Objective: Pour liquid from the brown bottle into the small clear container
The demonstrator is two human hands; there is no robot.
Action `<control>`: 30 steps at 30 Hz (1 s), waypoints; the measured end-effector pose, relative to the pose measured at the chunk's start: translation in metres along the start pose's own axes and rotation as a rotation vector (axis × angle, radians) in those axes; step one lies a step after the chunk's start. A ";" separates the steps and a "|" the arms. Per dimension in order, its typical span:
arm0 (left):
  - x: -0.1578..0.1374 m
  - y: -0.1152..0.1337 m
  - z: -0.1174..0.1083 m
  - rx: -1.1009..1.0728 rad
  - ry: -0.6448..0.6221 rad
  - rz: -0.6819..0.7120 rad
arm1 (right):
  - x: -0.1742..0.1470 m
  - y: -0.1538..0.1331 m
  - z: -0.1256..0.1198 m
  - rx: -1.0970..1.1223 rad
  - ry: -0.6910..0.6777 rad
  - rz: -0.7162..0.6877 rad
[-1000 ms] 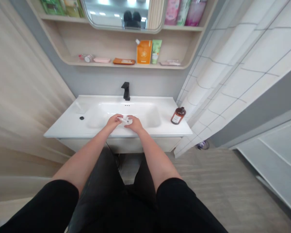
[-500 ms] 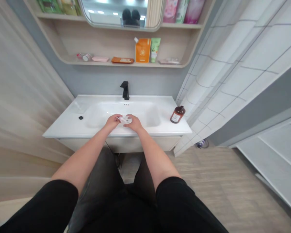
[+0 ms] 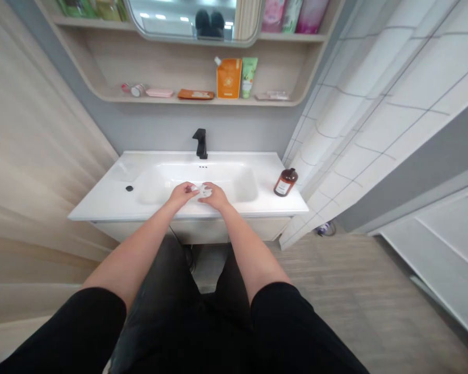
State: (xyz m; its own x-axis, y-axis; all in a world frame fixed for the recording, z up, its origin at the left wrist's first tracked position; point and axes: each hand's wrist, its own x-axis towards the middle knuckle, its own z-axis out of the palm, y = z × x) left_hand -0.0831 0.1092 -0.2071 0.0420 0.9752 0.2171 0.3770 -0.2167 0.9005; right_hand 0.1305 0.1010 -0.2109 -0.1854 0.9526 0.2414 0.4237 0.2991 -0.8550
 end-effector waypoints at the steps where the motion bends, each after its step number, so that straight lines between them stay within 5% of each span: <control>1: -0.001 0.000 0.000 0.029 0.015 -0.007 | 0.000 0.000 0.000 0.002 0.001 0.002; 9: -0.004 0.001 0.001 -0.100 -0.095 -0.026 | 0.001 0.002 0.002 0.010 0.011 0.042; 15: -0.001 0.004 0.001 0.074 0.009 0.008 | 0.003 0.005 0.003 -0.027 0.000 -0.009; 30: -0.002 -0.004 0.004 0.161 -0.007 0.032 | 0.002 0.005 0.003 -0.113 -0.006 -0.058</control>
State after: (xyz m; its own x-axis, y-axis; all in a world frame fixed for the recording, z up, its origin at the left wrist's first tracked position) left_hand -0.0809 0.1082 -0.2123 0.0626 0.9683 0.2418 0.5184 -0.2386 0.8212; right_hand 0.1293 0.1045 -0.2162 -0.2180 0.9332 0.2858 0.5091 0.3586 -0.7825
